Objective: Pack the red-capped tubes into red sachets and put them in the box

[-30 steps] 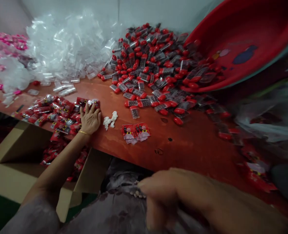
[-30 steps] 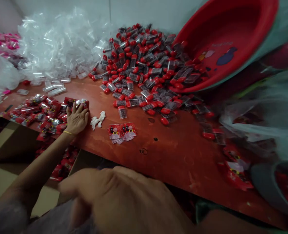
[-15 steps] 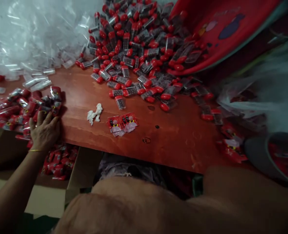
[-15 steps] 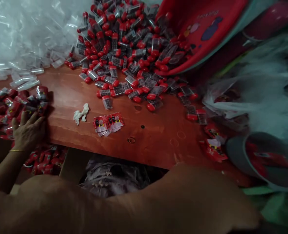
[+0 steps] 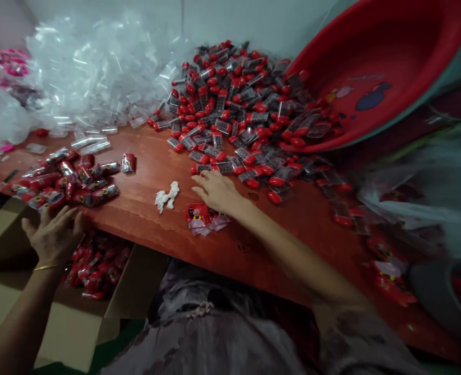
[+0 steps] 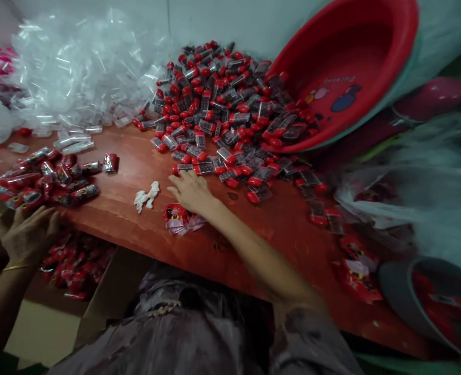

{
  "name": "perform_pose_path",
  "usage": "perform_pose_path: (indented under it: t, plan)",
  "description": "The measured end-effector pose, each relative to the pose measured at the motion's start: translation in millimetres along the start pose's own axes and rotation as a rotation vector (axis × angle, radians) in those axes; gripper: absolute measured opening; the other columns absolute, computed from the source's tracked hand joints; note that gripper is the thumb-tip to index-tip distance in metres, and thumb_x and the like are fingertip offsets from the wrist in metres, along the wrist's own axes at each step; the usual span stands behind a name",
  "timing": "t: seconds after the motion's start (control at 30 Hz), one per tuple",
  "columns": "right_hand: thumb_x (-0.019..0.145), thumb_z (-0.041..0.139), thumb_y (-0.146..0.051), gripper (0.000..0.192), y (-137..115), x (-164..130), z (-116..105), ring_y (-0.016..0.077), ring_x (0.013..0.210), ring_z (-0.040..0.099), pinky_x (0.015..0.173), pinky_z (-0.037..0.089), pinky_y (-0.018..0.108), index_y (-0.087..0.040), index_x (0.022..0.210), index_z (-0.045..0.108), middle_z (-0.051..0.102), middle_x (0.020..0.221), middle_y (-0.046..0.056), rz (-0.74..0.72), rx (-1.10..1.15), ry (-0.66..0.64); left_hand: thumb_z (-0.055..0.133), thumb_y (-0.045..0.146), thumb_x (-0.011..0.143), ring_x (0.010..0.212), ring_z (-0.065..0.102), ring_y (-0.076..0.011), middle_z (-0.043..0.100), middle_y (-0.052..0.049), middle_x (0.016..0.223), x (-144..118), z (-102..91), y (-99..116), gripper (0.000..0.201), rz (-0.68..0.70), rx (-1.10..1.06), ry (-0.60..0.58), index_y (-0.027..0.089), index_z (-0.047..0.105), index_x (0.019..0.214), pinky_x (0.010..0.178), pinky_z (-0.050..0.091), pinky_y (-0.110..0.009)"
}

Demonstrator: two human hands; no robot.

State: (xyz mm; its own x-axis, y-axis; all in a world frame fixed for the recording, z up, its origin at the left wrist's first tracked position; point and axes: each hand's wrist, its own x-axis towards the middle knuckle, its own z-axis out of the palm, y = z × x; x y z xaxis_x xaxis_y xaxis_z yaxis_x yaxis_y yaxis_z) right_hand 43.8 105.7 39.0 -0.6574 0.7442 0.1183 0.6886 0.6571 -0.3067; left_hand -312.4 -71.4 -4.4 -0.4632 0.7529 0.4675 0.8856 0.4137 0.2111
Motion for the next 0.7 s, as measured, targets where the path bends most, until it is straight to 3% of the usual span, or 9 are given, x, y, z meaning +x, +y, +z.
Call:
perform_pose_path:
  t: [0.1,0.13,0.27,0.37,0.43,0.57,0.7]
  plan:
    - [0.094,0.044,-0.03,0.032,30,9,26,0.0267,0.111,0.049,0.089,0.044,0.039,-0.018,0.119,0.059,0.058,0.124,0.011,0.032,-0.119,-0.047,0.048,0.044,0.083,0.119,0.054,-0.0278,0.068,-0.001,0.115,-1,7.1,41,0.032,0.145,-0.038,0.038,0.028,0.067,0.102,0.103,0.032,-0.051]
    - [0.093,0.044,-0.027,0.031,39,5,32,0.026,0.11,0.049,0.09,0.043,0.038,-0.018,0.118,0.06,0.059,0.123,0.01,0.036,-0.131,-0.039,0.047,0.043,0.084,0.119,0.055,-0.0275,0.069,-0.004,0.114,-5,10.5,61,0.032,0.205,-0.089,-0.003,0.026,0.067,0.103,0.102,0.035,-0.049]
    - [0.092,0.043,-0.02,0.031,71,-33,40,0.0257,0.11,0.051,0.095,0.04,0.041,-0.015,0.116,0.061,0.061,0.122,0.011,0.058,-0.158,-0.017,0.041,0.036,0.089,0.127,0.047,-0.0255,0.064,-0.008,0.123,-28,22.0,155,0.037,0.439,-0.259,-0.242,0.021,0.063,0.114,0.108,0.03,-0.045]
    - [0.09,0.043,-0.019,0.033,88,-68,40,0.0269,0.113,0.051,0.093,0.043,0.042,-0.014,0.118,0.061,0.059,0.126,0.012,0.086,-0.133,0.061,0.041,0.035,0.089,0.134,0.036,-0.0295,0.051,-0.009,0.138,-36,28.5,202,0.04,0.467,-0.235,-0.312,0.02,0.059,0.121,0.11,0.024,-0.048]
    - [0.09,0.043,-0.021,0.033,92,-81,41,0.0266,0.109,0.055,0.092,0.045,0.042,-0.015,0.116,0.062,0.063,0.121,0.013,0.115,-0.094,0.155,0.04,0.034,0.09,0.136,0.033,-0.032,0.048,-0.011,0.14,-29,34.3,209,0.042,0.379,-0.197,-0.28,0.019,0.057,0.124,0.11,0.021,-0.05]
    - [0.092,0.041,-0.027,0.035,76,-66,40,0.0256,0.104,0.057,0.092,0.045,0.041,-0.016,0.118,0.061,0.066,0.114,0.011,0.122,-0.017,0.279,0.046,0.046,0.086,0.13,0.039,-0.0362,0.055,-0.016,0.132,-4,50.6,186,0.047,0.2,-0.115,-0.25,0.016,0.06,0.119,0.106,0.024,-0.054]
    - [0.09,0.047,-0.032,0.04,46,-20,44,0.0266,0.114,0.051,0.095,0.043,0.04,-0.016,0.127,0.055,0.057,0.129,0.011,0.072,-0.006,0.174,0.054,0.048,0.08,0.116,0.054,-0.0293,0.065,-0.011,0.118,7,68.3,171,0.035,0.232,-0.135,-0.388,0.023,0.07,0.098,0.1,0.034,-0.044]
